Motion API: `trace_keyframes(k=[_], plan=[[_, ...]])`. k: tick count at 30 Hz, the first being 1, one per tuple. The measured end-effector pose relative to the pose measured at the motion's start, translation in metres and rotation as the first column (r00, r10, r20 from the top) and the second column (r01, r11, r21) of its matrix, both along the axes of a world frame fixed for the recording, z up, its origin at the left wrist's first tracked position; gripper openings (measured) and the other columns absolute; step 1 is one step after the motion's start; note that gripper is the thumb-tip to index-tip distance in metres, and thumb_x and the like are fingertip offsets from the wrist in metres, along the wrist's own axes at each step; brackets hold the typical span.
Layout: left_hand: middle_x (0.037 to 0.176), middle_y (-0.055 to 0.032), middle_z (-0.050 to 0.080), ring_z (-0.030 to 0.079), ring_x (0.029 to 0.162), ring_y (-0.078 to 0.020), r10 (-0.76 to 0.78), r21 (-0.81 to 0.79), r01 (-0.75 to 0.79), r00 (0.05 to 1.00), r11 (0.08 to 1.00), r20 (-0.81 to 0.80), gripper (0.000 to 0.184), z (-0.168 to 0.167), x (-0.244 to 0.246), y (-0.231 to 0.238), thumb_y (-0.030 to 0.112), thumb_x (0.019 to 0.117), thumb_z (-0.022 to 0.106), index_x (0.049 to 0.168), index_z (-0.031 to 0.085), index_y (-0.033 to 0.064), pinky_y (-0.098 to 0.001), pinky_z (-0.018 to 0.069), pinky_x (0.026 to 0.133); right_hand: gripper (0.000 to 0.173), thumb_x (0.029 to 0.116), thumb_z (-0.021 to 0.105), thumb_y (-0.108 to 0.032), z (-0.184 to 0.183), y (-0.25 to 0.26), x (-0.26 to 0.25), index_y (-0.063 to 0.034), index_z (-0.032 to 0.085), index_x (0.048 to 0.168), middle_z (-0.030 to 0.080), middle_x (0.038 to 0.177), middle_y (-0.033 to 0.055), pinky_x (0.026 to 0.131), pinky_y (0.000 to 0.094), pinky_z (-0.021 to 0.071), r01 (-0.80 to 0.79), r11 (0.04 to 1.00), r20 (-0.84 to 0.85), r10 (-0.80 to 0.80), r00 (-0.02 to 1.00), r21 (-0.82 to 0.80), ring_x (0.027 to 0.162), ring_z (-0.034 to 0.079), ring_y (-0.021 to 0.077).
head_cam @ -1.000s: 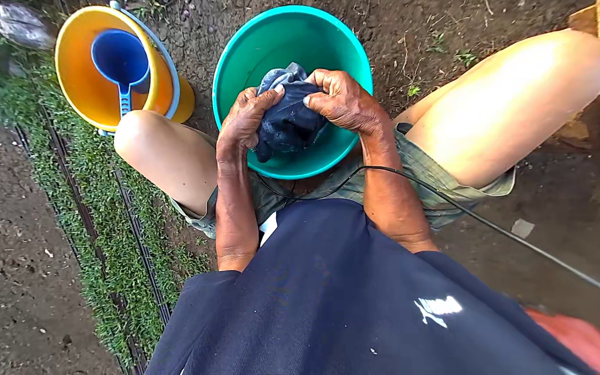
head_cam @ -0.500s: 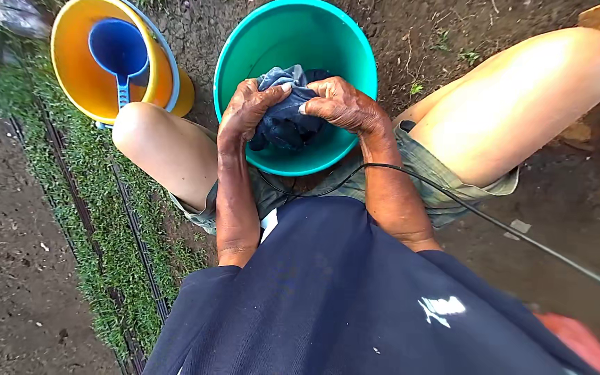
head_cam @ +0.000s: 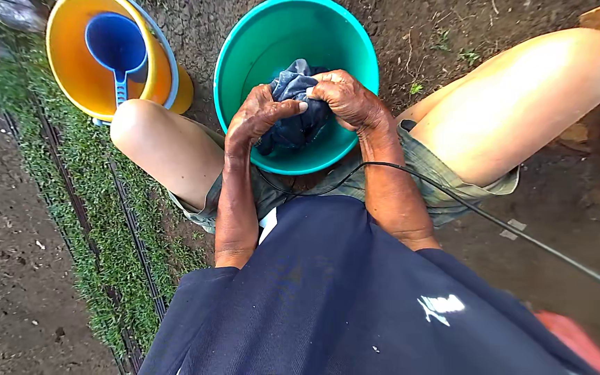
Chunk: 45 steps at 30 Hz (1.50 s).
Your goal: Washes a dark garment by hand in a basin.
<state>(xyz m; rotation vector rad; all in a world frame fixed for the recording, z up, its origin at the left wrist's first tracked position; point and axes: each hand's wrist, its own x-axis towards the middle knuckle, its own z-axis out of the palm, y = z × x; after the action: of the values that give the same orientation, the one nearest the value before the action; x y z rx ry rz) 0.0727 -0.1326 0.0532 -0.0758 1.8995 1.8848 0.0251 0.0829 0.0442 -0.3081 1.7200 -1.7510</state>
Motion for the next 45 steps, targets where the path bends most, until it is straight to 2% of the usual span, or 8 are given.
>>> trace_keyframes(k=[4, 7, 12, 18, 23, 28, 42, 45], plan=[[0.088, -0.0073, 0.075, 0.073, 0.082, -0.0156, -0.008, -0.05, 0.008, 1.0, 0.999, -0.001, 0.023, -0.001, 0.0, -0.008, 0.021, 0.0903, 0.076, 0.1, 0.069, 0.0014, -0.0373, 0.0615, 0.078, 0.02, 0.0967, 0.049, -0.005, 0.001, 0.004, -0.001, -0.0011, 0.069, 0.101, 0.069, 0.091, 0.0079, 0.077, 0.0352, 0.0571, -0.02, 0.997, 0.029, 0.022, 0.999, -0.077, 0.085, 0.066, 0.0149], [0.082, -0.0056, 0.073, 0.071, 0.076, -0.014, 0.033, -0.03, -0.032, 0.999, 0.999, 0.015, 0.014, 0.001, 0.0, -0.008, 0.016, 0.0885, 0.073, 0.09, 0.068, 0.0035, -0.0354, 0.0605, 0.072, 0.014, 0.0952, 0.058, -0.006, 0.003, 0.0, 0.001, -0.0005, 0.064, 0.106, 0.069, 0.093, 0.0093, 0.079, 0.0338, 0.0575, -0.07, 0.996, -0.012, 0.07, 0.997, -0.063, 0.086, 0.067, 0.0153], [0.084, -0.0059, 0.073, 0.071, 0.078, -0.0142, 0.038, -0.014, -0.037, 0.999, 0.999, 0.022, 0.013, -0.001, 0.001, -0.003, 0.016, 0.0895, 0.071, 0.094, 0.069, 0.0033, -0.0359, 0.0605, 0.074, 0.012, 0.0898, 0.061, -0.006, 0.001, -0.005, 0.006, -0.0048, 0.066, 0.101, 0.069, 0.089, 0.0062, 0.073, 0.0324, 0.0565, -0.008, 0.989, -0.123, 0.027, 0.992, 0.148, 0.082, 0.067, 0.0123], [0.082, -0.0049, 0.072, 0.071, 0.077, -0.0139, 0.08, -0.048, -0.079, 0.997, 0.996, 0.019, 0.012, -0.002, 0.0, -0.004, 0.016, 0.088, 0.071, 0.091, 0.068, 0.0047, -0.0357, 0.0603, 0.071, 0.012, 0.0935, 0.064, -0.009, 0.001, -0.003, 0.006, -0.0038, 0.067, 0.104, 0.069, 0.091, 0.0066, 0.076, 0.0317, 0.057, -0.005, 0.995, -0.14, 0.019, 0.99, 0.103, 0.084, 0.067, 0.0122], [0.084, -0.0059, 0.073, 0.071, 0.078, -0.0149, 0.085, 0.001, -0.085, 0.996, 0.996, -0.017, 0.013, -0.003, 0.001, -0.003, 0.015, 0.0882, 0.071, 0.094, 0.069, 0.0035, -0.0367, 0.0605, 0.073, 0.013, 0.0868, 0.062, -0.008, -0.005, -0.008, 0.008, -0.0084, 0.068, 0.099, 0.068, 0.086, 0.0038, 0.071, 0.0363, 0.0535, 0.082, 0.945, -0.289, 0.014, 0.957, 0.316, 0.08, 0.065, 0.0117], [0.083, -0.0072, 0.072, 0.071, 0.076, -0.0164, 0.121, 0.029, -0.122, 0.992, 0.992, 0.028, 0.013, -0.003, 0.0, -0.006, 0.014, 0.0886, 0.069, 0.095, 0.068, 0.0028, -0.0373, 0.0609, 0.071, 0.011, 0.093, 0.065, -0.011, -0.002, -0.004, 0.007, -0.0055, 0.068, 0.103, 0.068, 0.088, 0.0042, 0.072, 0.0294, 0.055, 0.019, 0.984, -0.245, 0.025, 0.969, 0.177, 0.079, 0.065, 0.0095], [0.082, -0.0064, 0.072, 0.071, 0.076, -0.0159, 0.122, 0.086, -0.127, 0.991, 0.988, 0.055, 0.013, -0.001, -0.001, -0.007, 0.015, 0.0881, 0.068, 0.094, 0.067, 0.0039, -0.0374, 0.0605, 0.07, 0.013, 0.0911, 0.061, -0.009, -0.015, -0.011, 0.006, -0.0076, 0.07, 0.101, 0.068, 0.087, 0.003, 0.071, 0.0321, 0.0522, 0.077, 0.959, -0.341, 0.022, 0.94, 0.273, 0.079, 0.063, 0.0097], [0.082, -0.0068, 0.072, 0.071, 0.076, -0.0165, 0.143, 0.128, -0.15, 0.988, 0.98, 0.067, 0.011, 0.005, -0.003, -0.009, 0.014, 0.0877, 0.067, 0.094, 0.066, 0.004, -0.0377, 0.0607, 0.07, 0.015, 0.0939, 0.062, -0.01, -0.013, -0.003, 0.001, -0.0068, 0.07, 0.106, 0.069, 0.09, 0.003, 0.074, 0.0292, 0.0535, 0.039, 0.971, -0.276, 0.028, 0.961, 0.236, 0.08, 0.064, 0.0085]])
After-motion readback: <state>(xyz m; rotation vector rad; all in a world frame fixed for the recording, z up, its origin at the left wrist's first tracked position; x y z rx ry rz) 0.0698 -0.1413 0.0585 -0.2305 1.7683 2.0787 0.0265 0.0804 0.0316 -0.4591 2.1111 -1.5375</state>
